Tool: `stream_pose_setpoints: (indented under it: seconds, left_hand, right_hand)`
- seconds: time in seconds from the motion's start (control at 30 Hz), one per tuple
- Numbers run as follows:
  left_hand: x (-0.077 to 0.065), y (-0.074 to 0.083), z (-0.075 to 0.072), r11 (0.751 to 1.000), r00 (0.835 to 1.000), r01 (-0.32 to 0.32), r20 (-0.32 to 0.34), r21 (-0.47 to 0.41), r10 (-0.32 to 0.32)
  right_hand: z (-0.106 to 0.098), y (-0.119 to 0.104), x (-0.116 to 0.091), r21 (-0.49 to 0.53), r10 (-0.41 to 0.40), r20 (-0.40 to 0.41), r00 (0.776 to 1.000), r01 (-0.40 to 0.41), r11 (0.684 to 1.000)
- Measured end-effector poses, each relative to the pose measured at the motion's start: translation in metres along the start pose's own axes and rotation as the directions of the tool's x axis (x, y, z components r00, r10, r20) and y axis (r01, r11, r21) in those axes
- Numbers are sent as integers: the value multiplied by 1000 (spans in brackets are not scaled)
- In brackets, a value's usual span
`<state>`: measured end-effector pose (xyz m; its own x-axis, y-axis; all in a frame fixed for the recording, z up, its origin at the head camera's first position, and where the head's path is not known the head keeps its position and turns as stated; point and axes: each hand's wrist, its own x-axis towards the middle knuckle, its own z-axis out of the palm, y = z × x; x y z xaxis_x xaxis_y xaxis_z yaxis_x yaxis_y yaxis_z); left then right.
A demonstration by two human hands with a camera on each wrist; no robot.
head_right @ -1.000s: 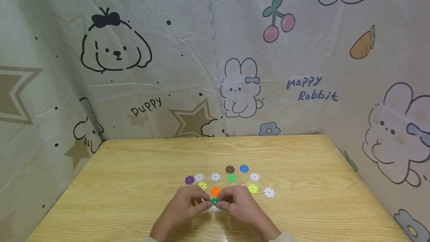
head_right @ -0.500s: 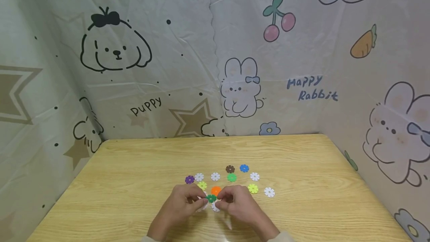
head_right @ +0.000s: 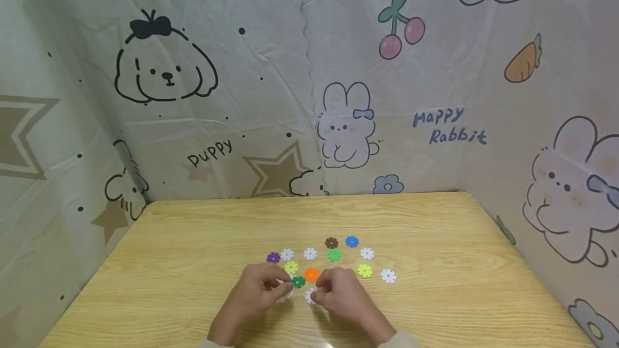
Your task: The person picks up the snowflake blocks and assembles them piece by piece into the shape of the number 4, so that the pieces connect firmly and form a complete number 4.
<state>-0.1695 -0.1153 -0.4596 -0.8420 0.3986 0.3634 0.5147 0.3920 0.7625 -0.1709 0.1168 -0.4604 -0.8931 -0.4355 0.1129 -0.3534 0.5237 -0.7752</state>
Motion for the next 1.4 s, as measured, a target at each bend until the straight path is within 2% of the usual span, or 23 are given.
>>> stream_pose_setpoints:
  seconds: [0.13,0.33,0.63,0.9,1.13,1.4]
  left_hand:
    - [0,-2,-1,1000,1000,3,-6,-17,-3]
    - [0,-1,-4,998,999,53,-3,-28,-53]
    - [1,1,-6,995,995,98,8,-30,-98]
    - [2,-1,-5,998,998,66,-14,9,-66]
    - [2,-1,-5,998,998,59,2,-17,-59]
    - [0,-2,-3,997,997,77,8,-25,-77]
  right_hand:
    - [3,2,1,-35,-5,5,1000,5,999]
    - [5,-2,2,-126,-23,-12,1000,21,992]
    - [9,-6,5,-186,42,-5,999,-42,982]
    - [9,-11,8,-213,104,0,995,-102,972]
    - [8,-13,9,-208,137,12,990,-132,969]
    - [3,-10,5,-94,131,29,991,-128,987]
